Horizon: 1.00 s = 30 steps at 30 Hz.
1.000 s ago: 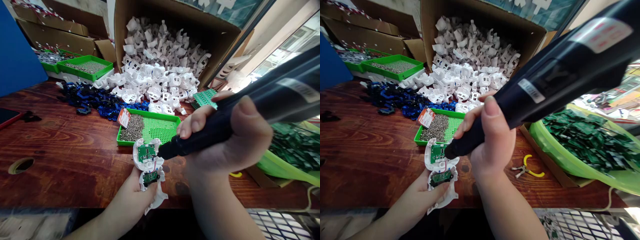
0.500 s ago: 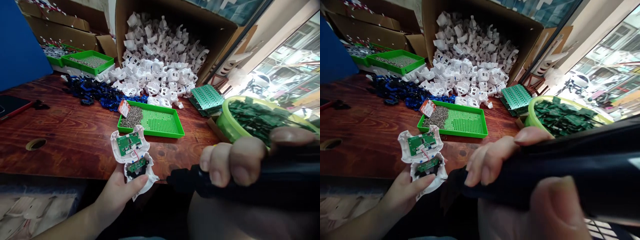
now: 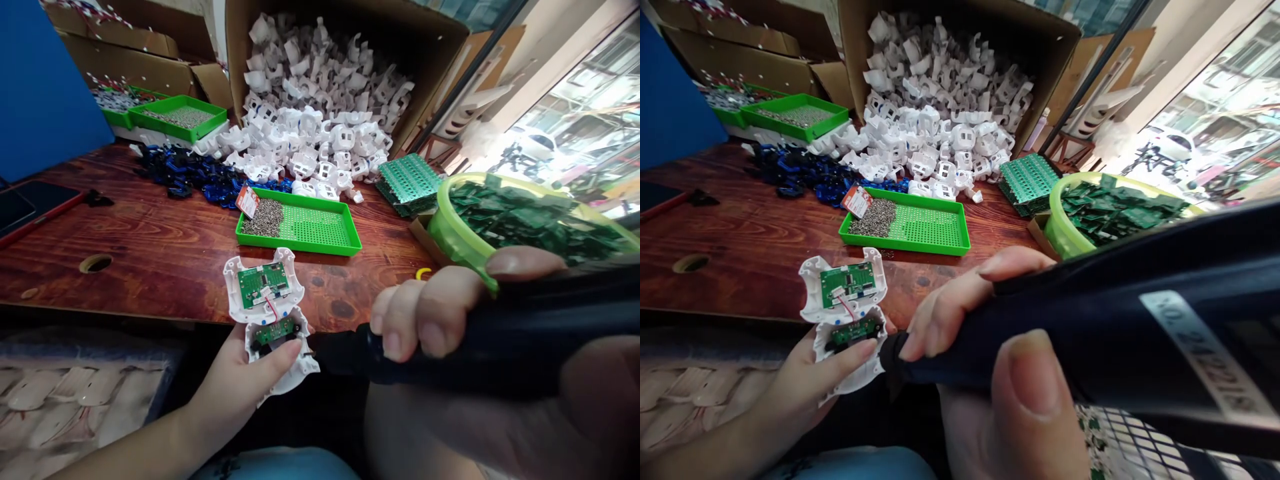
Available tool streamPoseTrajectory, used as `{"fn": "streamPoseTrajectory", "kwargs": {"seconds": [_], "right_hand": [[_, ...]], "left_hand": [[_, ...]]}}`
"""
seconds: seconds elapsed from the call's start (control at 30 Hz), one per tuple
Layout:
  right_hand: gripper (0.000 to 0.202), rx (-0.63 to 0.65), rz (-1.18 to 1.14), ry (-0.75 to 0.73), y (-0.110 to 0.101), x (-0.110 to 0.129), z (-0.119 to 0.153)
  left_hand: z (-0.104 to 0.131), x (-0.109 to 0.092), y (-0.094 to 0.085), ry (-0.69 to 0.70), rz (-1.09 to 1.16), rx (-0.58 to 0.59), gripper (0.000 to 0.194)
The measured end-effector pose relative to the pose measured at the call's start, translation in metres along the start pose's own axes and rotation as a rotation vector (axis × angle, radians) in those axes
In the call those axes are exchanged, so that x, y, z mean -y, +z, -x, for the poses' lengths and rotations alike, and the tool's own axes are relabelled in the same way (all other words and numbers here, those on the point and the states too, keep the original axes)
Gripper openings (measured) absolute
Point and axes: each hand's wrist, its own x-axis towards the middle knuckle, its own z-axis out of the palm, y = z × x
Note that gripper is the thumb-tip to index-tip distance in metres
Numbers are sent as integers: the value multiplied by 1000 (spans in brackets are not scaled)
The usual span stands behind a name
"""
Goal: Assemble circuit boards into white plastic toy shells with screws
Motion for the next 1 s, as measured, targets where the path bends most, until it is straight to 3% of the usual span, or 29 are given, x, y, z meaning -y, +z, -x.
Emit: {"fn": "streamPoseTrajectory", "kwargs": {"seconds": [0.23, 0.43, 0.6, 0.8, 1.0], "right_hand": [[27, -23, -1, -34, -4, 0, 4], [29, -46, -38, -36, -5, 1, 8], [30, 18, -92, -18, -4, 1, 7], [33, 10, -65, 68, 6, 3, 8], [33, 98, -54, 43, 3, -1, 4]], "left_hand": [[0, 0, 0, -21, 51, 31, 30], [1, 3, -5, -20, 37, 133, 40], [4, 5, 0, -37, -12, 190, 59], [11, -3, 5, -152, 188, 368, 45], [16, -13, 14, -181, 271, 354, 25]]}}
